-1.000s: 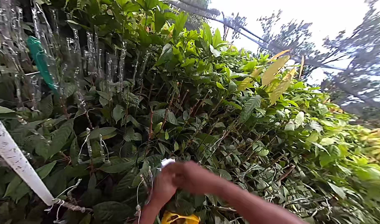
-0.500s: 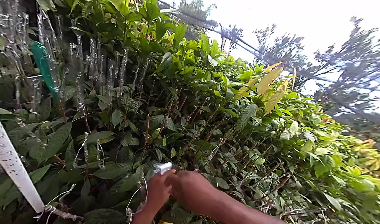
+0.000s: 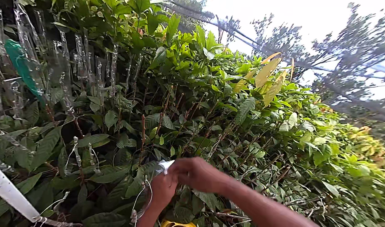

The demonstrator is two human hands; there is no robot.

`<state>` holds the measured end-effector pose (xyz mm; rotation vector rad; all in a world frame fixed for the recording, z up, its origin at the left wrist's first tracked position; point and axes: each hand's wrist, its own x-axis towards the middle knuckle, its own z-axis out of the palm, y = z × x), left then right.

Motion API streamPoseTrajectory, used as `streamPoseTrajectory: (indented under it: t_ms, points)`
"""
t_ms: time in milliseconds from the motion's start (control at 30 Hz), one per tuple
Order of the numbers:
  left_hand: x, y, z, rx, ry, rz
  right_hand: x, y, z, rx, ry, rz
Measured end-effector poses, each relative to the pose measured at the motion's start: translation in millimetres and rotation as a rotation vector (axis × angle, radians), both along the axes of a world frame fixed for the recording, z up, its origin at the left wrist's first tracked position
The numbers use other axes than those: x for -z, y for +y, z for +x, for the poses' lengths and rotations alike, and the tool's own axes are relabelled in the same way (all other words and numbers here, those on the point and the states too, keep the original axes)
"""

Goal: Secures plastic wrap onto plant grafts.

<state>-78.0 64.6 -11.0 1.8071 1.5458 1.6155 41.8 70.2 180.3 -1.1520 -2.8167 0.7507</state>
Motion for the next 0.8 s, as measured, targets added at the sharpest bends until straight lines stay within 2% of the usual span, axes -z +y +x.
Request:
streamPoseTrajectory:
  t_ms: [33,100,167,200,267,333,400,467,500,600,667,733,800]
  points:
    - [4,1,0,0.029,0.047,0.019,-5,16,4,0.021,-0.039,0.035]
    - [5,2,-9,0.059,0.05,0.008,4,27,13,0.041,-0.233,0.304]
    - [3,6,-14,0.025,-0.016,0.023,23,12,15,-0.013,-0.21,0.52]
    - [2,5,-11,-0.003,-0.028,0.026,25,1,13,0.003,-0.162,0.468]
    - [-2,4,-3,-0.024,0.007,0.046,12,-3,8,0.062,-0.04,0.199]
    - [1,1,-1,0.054,0.08,0.037,0,12,15,0.046,-0.064,0.083]
    - [2,2,-5,0.136,0.065,0.063,6,18,24,-0.005,-0.209,0.261]
    - [0,4,-3,0.17,-0.05,0.129,25,13,28,-0.061,-0.183,0.516]
    - [-2,3,1,0.173,-0.096,0.154,30,10,27,-0.051,-0.162,0.528]
    - [-3,3,4,0.088,-0.142,0.185,17,8,28,0.165,-0.159,0.156]
    - [-6,5,-2,0.033,-0.186,0.177,11,4,40,0.241,-0.072,0.01]
    - [-10,6,-9,0.02,-0.235,0.159,9,-12,52,0.237,-0.01,-0.033]
    - [-12,5,-6,0.049,-0.231,0.154,10,-30,53,0.145,0.016,0.042]
